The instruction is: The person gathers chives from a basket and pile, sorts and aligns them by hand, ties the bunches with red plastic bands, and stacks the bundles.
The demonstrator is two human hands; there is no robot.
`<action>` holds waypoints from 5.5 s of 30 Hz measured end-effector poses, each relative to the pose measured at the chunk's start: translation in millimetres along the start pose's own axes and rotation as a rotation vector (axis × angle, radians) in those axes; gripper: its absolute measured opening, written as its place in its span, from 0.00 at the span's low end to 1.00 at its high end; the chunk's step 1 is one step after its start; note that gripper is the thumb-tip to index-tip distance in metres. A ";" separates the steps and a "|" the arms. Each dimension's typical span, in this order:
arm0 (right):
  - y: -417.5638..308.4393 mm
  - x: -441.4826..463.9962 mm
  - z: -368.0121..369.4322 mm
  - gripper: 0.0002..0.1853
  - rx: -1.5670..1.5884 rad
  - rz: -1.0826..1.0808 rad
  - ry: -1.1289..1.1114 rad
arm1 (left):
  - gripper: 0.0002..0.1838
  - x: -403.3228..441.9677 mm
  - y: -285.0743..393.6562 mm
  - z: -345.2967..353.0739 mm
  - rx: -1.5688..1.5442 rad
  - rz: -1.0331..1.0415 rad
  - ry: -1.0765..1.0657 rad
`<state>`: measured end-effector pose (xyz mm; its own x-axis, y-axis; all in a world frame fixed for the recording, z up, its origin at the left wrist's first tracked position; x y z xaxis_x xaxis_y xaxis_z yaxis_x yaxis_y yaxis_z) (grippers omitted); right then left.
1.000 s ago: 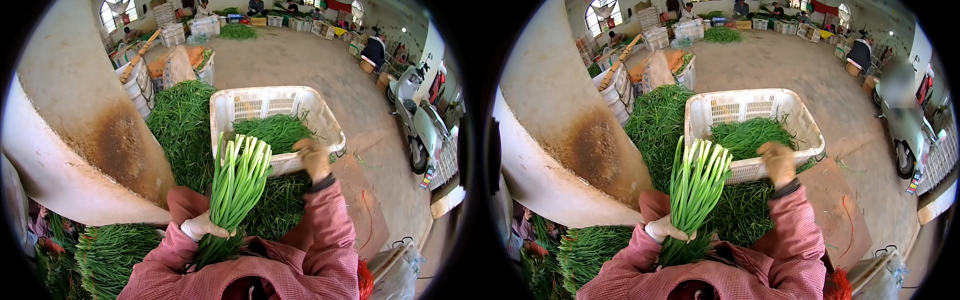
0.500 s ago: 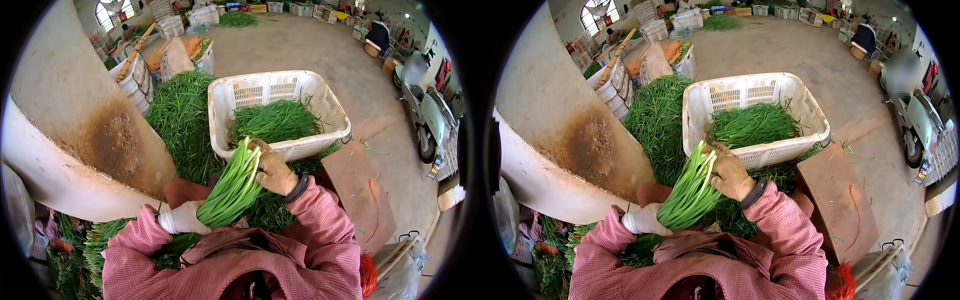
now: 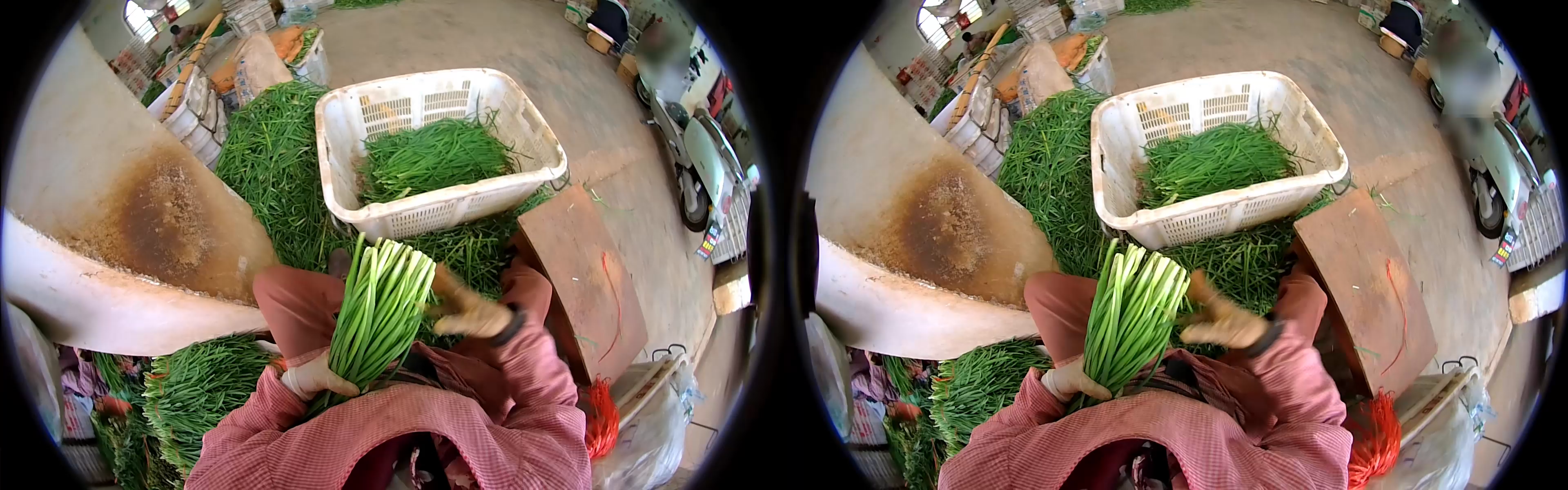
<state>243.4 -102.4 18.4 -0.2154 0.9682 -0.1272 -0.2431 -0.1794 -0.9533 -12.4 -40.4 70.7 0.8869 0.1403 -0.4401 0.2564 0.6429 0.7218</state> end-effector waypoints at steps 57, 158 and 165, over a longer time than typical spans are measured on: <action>-82.3 -20.0 -1.5 0.15 0.157 -0.770 0.791 | 0.29 65.8 -53.4 -42.7 0.066 -0.077 0.296; 251.2 402.5 -142.0 0.28 -1.899 0.377 -0.328 | 0.34 254.6 196.1 -337.9 0.531 0.391 1.205; 98.8 365.6 -151.8 0.27 -1.582 0.367 -0.605 | 0.33 258.2 191.7 -344.7 0.545 0.424 1.212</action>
<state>284.2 260.4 -163.9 -0.4280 0.6563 -0.6214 0.9034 0.3318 -0.2717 133.3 378.6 -88.6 0.1243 0.9851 -0.1189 0.4190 0.0566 0.9062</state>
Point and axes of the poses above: each hand's wrist, its own x-axis towards the middle knuckle, its own z-axis out of the palm, y = z × x, the point moved 2 cm from there along x, towards the middle knuckle, and after that the axes turned 3 degrees about y, right-handed, at the moved point
